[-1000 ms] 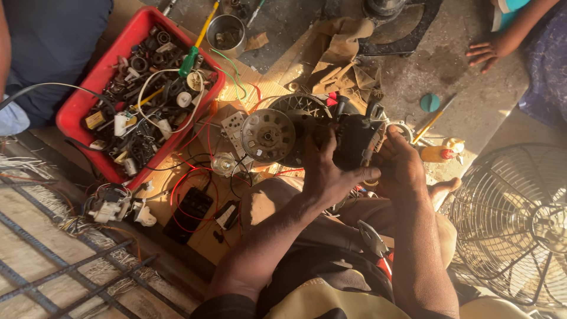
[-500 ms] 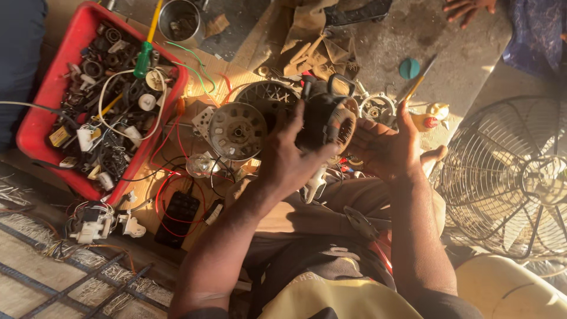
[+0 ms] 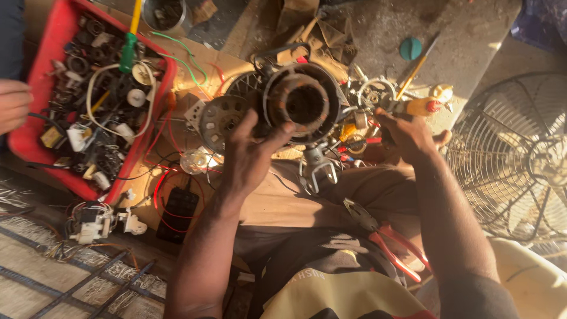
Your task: The person tests a small electric motor by connecting wires to a power strip, then disassembles the motor housing to access the internal rotor. They remove the rotor, clean the commutator with a cloth, and reassemble the motor housing.
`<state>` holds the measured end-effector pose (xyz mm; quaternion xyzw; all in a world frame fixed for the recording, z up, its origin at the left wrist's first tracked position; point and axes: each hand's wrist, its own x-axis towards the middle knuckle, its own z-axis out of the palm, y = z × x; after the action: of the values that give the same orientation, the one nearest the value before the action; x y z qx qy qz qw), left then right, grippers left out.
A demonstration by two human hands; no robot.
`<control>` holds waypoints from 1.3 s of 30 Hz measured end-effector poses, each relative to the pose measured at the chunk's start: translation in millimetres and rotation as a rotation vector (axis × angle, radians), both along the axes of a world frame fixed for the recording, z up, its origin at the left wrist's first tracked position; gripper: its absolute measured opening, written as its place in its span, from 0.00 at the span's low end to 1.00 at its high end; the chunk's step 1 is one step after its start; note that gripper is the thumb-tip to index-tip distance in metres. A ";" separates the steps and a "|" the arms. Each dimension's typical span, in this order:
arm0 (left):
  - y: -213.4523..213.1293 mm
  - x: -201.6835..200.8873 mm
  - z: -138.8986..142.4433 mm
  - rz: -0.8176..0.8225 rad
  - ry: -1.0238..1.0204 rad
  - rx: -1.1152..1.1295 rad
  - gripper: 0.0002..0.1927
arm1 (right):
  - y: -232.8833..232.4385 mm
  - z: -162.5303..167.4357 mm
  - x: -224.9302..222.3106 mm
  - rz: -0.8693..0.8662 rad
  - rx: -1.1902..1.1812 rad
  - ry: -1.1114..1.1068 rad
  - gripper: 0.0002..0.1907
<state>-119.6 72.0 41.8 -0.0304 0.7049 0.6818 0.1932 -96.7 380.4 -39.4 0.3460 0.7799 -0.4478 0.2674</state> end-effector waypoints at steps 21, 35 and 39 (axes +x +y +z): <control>-9.2 1.2 -3.7 0.154 -0.127 0.198 0.39 | 23.0 -11.2 -20.4 -0.532 -0.256 -0.107 0.41; -13.2 5.7 -16.5 0.257 -0.167 0.246 0.29 | 23.6 -27.8 -32.9 -0.659 -0.117 -0.135 0.45; -10.9 5.1 -14.7 0.270 -0.205 0.230 0.30 | 21.8 -27.6 -34.6 -0.576 -0.053 -0.157 0.47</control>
<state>-114.5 61.1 27.1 -0.1715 0.5886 0.7709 0.1729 -131.2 402.2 -67.0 0.5796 0.6146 -0.4972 0.1978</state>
